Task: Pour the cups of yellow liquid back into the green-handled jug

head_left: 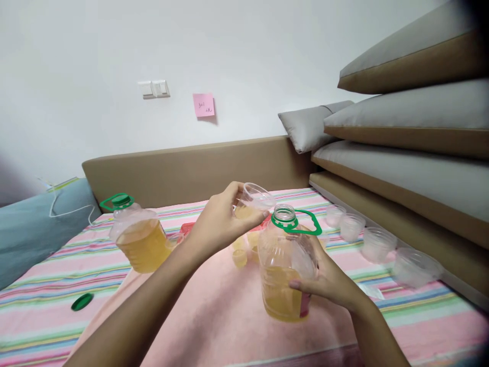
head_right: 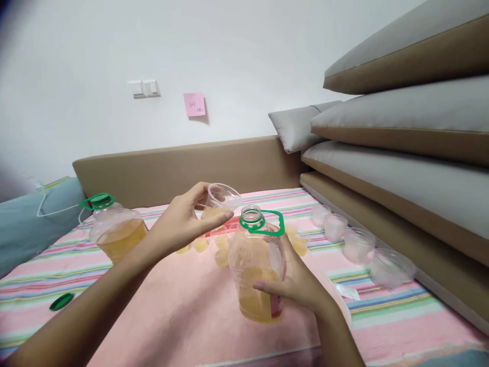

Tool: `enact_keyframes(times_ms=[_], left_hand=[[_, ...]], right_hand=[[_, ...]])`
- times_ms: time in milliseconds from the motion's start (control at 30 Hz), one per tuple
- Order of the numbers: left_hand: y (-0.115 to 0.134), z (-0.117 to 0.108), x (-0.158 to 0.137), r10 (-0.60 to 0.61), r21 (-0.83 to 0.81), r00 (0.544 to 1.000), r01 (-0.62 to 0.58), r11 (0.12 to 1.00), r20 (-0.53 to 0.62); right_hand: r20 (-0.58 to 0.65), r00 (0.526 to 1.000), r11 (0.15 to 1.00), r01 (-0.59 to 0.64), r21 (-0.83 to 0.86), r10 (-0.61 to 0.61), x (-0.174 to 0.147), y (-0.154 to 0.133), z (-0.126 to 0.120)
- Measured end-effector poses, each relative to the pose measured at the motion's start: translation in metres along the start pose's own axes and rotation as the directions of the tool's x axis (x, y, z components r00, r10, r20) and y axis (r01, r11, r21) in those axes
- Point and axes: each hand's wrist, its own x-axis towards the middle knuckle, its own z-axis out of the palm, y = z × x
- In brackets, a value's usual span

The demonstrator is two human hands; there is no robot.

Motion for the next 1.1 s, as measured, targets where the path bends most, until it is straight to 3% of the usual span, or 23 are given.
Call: enact_keyframes(times_ms=[267, 867, 1100], left_hand=[[0.011, -0.003, 0.008, -0.016, 0.109, 0.998, 0.01, 0.994, 0.055], [0.024, -0.009, 0.022, 0.056, 0.185, 0.991, -0.079, 0.98, 0.125], [0.032, -0.015, 0.024, 0.04, 0.206, 0.979, -0.082, 0.975, 0.202]], right_hand=[[-0.002, 1.0, 1.0, -0.003, 0.009, 0.003, 0.001, 0.0, 0.0], [-0.003, 1.0, 1.0, -0.007, 0.026, 0.008, 0.003, -0.004, 0.001], [-0.007, 1.0, 0.999, -0.007, 0.039, 0.007, 0.004, -0.003, 0.001]])
